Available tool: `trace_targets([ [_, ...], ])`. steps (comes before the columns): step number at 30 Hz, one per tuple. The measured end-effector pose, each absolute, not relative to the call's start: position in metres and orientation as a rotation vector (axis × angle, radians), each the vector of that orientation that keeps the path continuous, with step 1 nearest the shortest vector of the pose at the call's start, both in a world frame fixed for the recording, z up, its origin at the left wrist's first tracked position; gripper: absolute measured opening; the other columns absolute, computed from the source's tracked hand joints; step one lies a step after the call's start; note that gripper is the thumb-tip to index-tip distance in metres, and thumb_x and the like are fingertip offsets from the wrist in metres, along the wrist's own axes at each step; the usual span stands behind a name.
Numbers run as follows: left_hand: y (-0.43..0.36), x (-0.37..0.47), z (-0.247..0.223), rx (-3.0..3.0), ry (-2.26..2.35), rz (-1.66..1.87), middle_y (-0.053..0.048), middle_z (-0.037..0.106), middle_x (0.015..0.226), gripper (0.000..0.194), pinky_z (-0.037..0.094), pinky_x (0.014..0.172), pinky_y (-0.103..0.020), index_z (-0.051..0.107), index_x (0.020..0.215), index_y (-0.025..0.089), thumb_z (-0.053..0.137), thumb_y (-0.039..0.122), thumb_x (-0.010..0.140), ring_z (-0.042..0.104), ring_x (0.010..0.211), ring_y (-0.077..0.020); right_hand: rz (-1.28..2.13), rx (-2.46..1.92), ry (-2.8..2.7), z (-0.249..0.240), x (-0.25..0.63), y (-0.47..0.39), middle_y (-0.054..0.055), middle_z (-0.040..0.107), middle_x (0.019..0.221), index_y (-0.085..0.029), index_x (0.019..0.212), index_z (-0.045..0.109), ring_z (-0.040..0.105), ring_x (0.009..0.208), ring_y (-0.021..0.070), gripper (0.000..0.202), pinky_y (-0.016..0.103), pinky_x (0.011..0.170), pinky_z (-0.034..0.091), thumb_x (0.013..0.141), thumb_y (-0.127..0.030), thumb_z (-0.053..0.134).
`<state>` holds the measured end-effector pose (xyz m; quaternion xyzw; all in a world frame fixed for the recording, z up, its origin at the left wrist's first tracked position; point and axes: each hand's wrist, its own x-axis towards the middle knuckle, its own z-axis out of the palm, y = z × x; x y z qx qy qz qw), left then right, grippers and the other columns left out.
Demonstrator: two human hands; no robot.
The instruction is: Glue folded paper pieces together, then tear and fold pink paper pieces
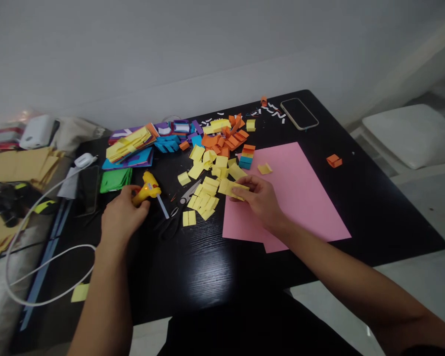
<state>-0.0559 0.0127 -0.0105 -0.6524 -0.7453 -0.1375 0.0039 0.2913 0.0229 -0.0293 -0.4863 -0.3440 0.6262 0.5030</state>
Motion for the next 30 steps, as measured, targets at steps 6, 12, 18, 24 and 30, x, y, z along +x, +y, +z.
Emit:
trace_targets([
  [6,0.002,-0.032,-0.006,-1.887,-2.215,-0.608,-0.007,0.071,0.092,0.023,0.037,0.068,-0.038,0.066,0.108,0.020,0.062,0.033,0.089,0.067,0.084,-0.0268,1.513,-1.158,-0.819,-0.029,0.291,0.023,0.000,0.068,0.081,-0.019,0.081,0.068,0.068,0.077,0.0164,0.031,0.040,0.080,0.068,0.064,-0.033,0.090],
  [12,-0.013,0.056,0.001,-2.297,-1.906,-0.644,-0.008,0.075,0.095,0.019,0.041,0.085,-0.044,0.071,0.092,0.020,0.058,0.033,0.098,0.065,0.093,-0.0288,1.520,-1.143,-0.804,-0.031,0.289,0.022,0.000,0.067,0.082,-0.018,0.080,0.068,0.068,0.077,0.0157,0.037,0.039,0.078,0.069,0.061,-0.037,0.094],
  [18,-0.014,0.085,-0.015,-2.428,-1.819,-0.371,-0.013,0.071,0.098,0.031,0.039,0.078,-0.043,0.070,0.101,0.015,0.064,0.045,0.097,0.059,0.093,-0.0322,1.523,-1.142,-0.806,-0.033,0.287,0.021,0.002,0.067,0.084,-0.018,0.081,0.069,0.069,0.080,0.0172,0.038,0.039,0.077,0.070,0.060,-0.036,0.095],
  [24,-0.014,0.078,-0.020,-2.590,-2.014,-0.647,-0.007,0.071,0.095,0.009,0.044,0.079,-0.038,0.066,0.095,0.019,0.070,0.027,0.093,0.060,0.090,-0.0263,1.521,-1.136,-0.829,-0.035,0.287,0.020,0.003,0.069,0.087,-0.018,0.084,0.069,0.070,0.085,0.0183,0.039,0.038,0.077,0.070,0.061,-0.037,0.094],
  [30,-0.018,0.071,-0.012,-2.645,-2.507,-1.657,0.000,0.069,0.080,0.021,0.049,0.064,-0.026,0.070,0.098,0.020,0.078,0.035,0.086,0.060,0.068,-0.0141,1.514,-1.143,-0.875,-0.036,0.286,0.019,0.002,0.069,0.086,-0.018,0.085,0.069,0.071,0.083,0.0177,0.036,0.036,0.074,0.070,0.064,-0.035,0.092],
])
